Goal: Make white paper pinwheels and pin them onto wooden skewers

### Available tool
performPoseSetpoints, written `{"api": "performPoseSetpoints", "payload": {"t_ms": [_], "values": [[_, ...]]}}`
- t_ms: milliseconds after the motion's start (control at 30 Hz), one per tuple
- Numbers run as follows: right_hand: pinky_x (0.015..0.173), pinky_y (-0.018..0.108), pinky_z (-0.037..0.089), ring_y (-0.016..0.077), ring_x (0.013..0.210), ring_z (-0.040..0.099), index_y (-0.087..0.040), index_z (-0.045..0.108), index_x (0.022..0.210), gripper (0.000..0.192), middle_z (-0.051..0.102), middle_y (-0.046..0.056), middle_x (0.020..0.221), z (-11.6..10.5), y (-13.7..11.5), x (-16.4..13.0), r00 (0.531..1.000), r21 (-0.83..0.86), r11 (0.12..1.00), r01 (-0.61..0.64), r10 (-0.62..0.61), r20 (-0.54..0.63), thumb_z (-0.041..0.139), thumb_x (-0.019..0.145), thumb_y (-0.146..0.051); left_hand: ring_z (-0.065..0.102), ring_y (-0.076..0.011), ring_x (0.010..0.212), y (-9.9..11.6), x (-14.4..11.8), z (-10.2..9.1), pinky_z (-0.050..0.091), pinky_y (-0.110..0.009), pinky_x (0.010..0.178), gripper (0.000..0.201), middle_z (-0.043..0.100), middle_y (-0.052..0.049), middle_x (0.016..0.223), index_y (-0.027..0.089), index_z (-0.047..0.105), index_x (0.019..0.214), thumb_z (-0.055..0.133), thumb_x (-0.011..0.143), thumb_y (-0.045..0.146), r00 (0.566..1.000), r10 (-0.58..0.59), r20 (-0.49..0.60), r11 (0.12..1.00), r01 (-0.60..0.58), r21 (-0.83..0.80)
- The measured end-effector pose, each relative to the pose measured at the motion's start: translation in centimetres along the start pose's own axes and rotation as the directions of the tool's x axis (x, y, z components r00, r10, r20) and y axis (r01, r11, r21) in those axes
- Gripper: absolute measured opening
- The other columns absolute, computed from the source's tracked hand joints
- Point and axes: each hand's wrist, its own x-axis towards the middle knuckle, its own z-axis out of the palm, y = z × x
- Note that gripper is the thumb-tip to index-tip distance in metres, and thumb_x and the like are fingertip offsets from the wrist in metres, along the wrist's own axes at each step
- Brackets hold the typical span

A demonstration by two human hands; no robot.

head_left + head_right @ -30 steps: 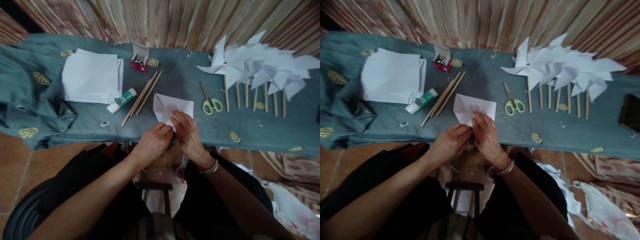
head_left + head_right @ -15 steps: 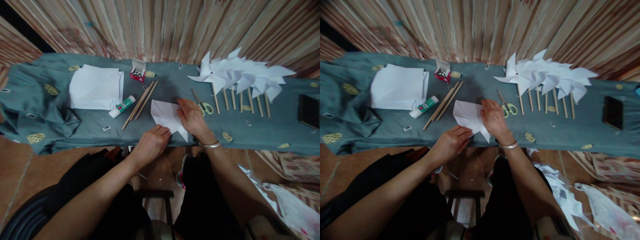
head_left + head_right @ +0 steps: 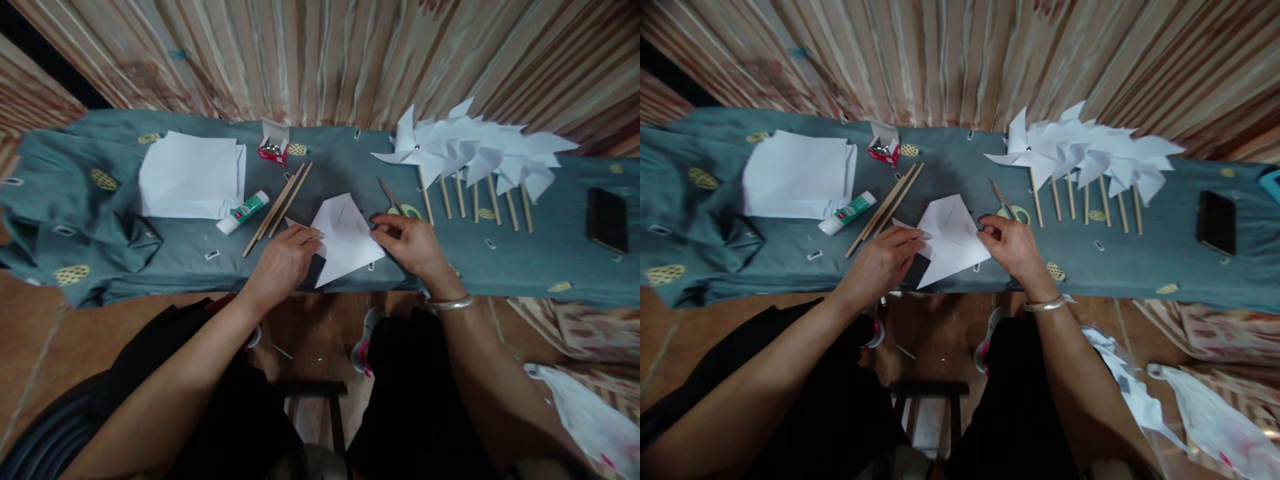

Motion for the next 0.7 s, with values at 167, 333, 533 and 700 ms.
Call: {"api": "performPoseSetpoints", "payload": {"t_ms": [167, 333, 533, 700], "values": [[0.061, 0.029, 0.047, 0.0178, 0.062, 0.066, -0.022, 0.076, 0.091, 0.018, 0.073, 0.001, 0.070, -0.6, -0.5, -2.3, 0.997, -0.028, 0.999, 0.022, -0.020, 0.075, 0.064, 0.080, -0.030, 0.059, -0.0248, 0.110, 0.0, 0.4, -0.2, 0.052, -0.044, 0.095, 0.029, 0.065, -0.015, 0.125, 0.011, 0.068, 0.106, 0.045, 0.090, 0.005, 0.998, -0.016, -0.052, 1.000, 0.016, -0.010], [0.062, 0.027, 0.046, 0.0185, 0.067, 0.068, -0.022, 0.075, 0.089, 0.016, 0.074, 0.002, 0.072, -1.0, -1.7, -4.0, 0.986, -0.050, 0.995, 0.088, -0.080, 0.149, 0.061, 0.085, -0.028, 0.058, -0.0246, 0.104, 2.5, -0.3, 0.3, 0.051, -0.040, 0.089, 0.022, 0.067, -0.012, 0.116, 0.013, 0.065, 0.109, 0.059, 0.091, 0.023, 0.997, 0.072, -0.005, 0.995, -0.072, -0.067], [0.061, 0.027, 0.046, 0.0170, 0.062, 0.066, -0.022, 0.075, 0.091, 0.016, 0.073, 0.001, 0.071, -0.8, -2.0, -4.7, 0.977, -0.045, 0.989, 0.138, -0.129, 0.168, 0.060, 0.087, -0.029, 0.058, -0.0232, 0.097, 3.2, -0.6, 1.1, 0.045, -0.037, 0.080, 0.013, 0.069, -0.009, 0.106, 0.015, 0.065, 0.101, 0.058, 0.091, 0.019, 0.991, 0.104, 0.080, 0.995, -0.104, -0.006], [0.071, 0.033, 0.052, 0.0210, 0.073, 0.069, -0.021, 0.074, 0.096, 0.020, 0.075, 0.005, 0.080, -0.9, -2.0, -4.8, 0.986, -0.063, 0.987, 0.144, -0.138, 0.095, 0.058, 0.089, -0.030, 0.058, -0.0216, 0.091, 3.0, -0.6, 1.0, 0.043, -0.035, 0.077, 0.017, 0.070, -0.008, 0.099, 0.015, 0.066, 0.099, 0.050, 0.096, 0.020, 0.991, 0.112, 0.074, 0.993, -0.114, 0.032]]}}
